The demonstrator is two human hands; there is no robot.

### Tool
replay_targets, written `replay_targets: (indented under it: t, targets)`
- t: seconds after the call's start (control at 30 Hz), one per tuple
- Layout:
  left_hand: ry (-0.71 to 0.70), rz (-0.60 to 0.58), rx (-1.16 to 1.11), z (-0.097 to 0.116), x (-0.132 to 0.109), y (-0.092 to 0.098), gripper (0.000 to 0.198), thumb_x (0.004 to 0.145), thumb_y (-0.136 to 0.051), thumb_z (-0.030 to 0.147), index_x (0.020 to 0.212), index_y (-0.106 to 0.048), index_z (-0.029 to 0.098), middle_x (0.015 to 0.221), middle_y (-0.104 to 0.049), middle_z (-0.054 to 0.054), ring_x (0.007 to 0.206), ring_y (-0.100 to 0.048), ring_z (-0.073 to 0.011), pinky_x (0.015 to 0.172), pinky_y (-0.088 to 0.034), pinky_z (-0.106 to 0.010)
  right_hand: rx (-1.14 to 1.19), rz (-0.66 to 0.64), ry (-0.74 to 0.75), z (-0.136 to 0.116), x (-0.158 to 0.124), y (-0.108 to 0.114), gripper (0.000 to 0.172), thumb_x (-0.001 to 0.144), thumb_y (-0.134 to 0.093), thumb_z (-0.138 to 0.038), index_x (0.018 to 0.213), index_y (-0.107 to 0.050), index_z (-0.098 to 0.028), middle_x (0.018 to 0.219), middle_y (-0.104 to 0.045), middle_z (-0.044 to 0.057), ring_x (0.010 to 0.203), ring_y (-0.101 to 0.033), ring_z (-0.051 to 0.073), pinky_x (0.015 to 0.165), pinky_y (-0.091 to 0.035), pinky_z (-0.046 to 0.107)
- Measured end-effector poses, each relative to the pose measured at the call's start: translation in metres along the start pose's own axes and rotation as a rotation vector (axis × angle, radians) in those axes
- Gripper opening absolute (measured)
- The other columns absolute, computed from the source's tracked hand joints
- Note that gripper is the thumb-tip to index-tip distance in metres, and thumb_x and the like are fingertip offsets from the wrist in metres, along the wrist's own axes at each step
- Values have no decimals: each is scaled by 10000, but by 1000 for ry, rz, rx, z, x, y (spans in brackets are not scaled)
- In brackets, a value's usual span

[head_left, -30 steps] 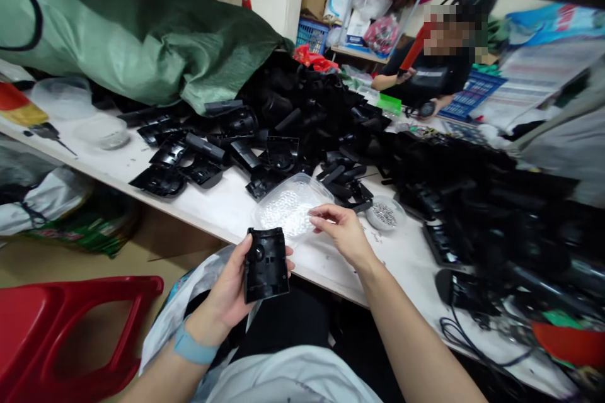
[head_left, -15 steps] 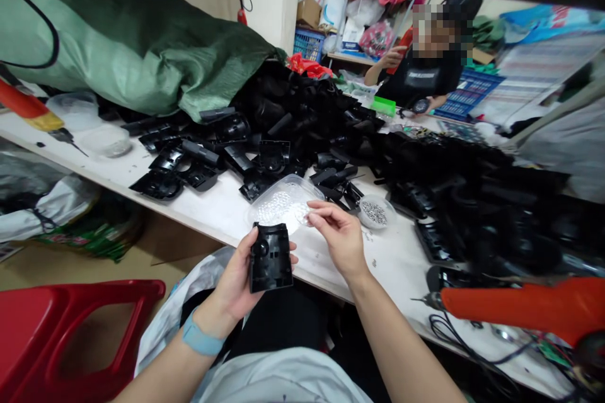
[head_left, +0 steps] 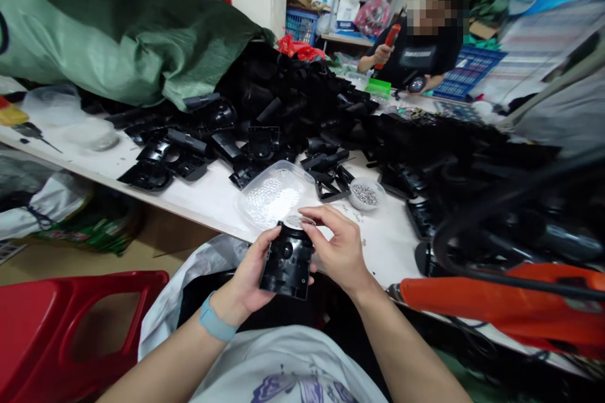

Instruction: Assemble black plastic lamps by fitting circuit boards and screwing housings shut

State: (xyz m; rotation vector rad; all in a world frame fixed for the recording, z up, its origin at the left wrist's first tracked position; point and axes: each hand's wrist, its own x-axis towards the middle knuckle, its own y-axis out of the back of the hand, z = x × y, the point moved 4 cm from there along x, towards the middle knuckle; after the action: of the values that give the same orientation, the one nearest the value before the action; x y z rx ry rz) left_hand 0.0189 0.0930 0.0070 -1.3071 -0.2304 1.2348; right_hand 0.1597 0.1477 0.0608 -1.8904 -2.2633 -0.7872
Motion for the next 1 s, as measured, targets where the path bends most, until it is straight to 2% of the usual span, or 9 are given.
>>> replay_targets:
  t: [0.13,0.37,0.57,0.7,0.83,0.9,1.0]
  targets:
    - [25,-2,50,-10,3,-2,491,1027,-464,439,1028,-771,55,866,-805,-198,761,-789,-325,740,-639,-444,-17,58,28,0,-7,8,224,961,-662,-148,1135,-765,-246,1005,-752,28,908,-720,164,855,-592,311]
    - [87,59,51,-17,7,-14,489,1044,-425,433,989,-774,95,797,-796,-165,799,-792,-331,808,-633,-488,-121,34,168,-2,-18,14,222,983,-610,-98,1103,-751,-221,1020,-754,40,947,-730,159,852,-580,290]
    - [173,77,103,-10,12,-14,393,1021,-488,367,1058,-763,89,793,-801,-146,751,-794,-314,814,-634,-467,-185,-27,96,3,-20,22,219,976,-610,-108,1109,-757,-202,998,-740,51,908,-731,170,835,-592,302]
    - [311,117,219,-3,14,-20,476,1006,-548,522,1088,-749,97,804,-803,-147,659,-774,-296,695,-642,-421,-252,-87,106,1,-25,26,226,999,-600,-150,1147,-761,-205,1012,-766,59,909,-740,177,840,-595,308]
    - [374,150,268,-3,21,-28,513,962,-615,588,1003,-743,93,784,-796,-154,621,-756,-272,634,-637,-374,-227,20,-10,3,-33,46,230,1033,-583,-224,1185,-755,-219,1128,-796,63,1019,-761,190,923,-593,316]
    - [389,153,245,-8,24,-30,564,974,-566,624,934,-735,88,753,-784,-166,608,-751,-270,631,-636,-371,-236,68,-86,6,-38,57,208,1019,-621,-258,1166,-763,-223,1131,-806,55,981,-773,187,885,-599,299]
    - [435,137,206,-21,26,-32,575,987,-529,632,884,-723,100,733,-777,-162,611,-753,-267,647,-638,-370,-281,24,-118,10,-46,65,149,980,-683,-261,1088,-783,-234,1045,-816,35,886,-771,179,817,-588,283]
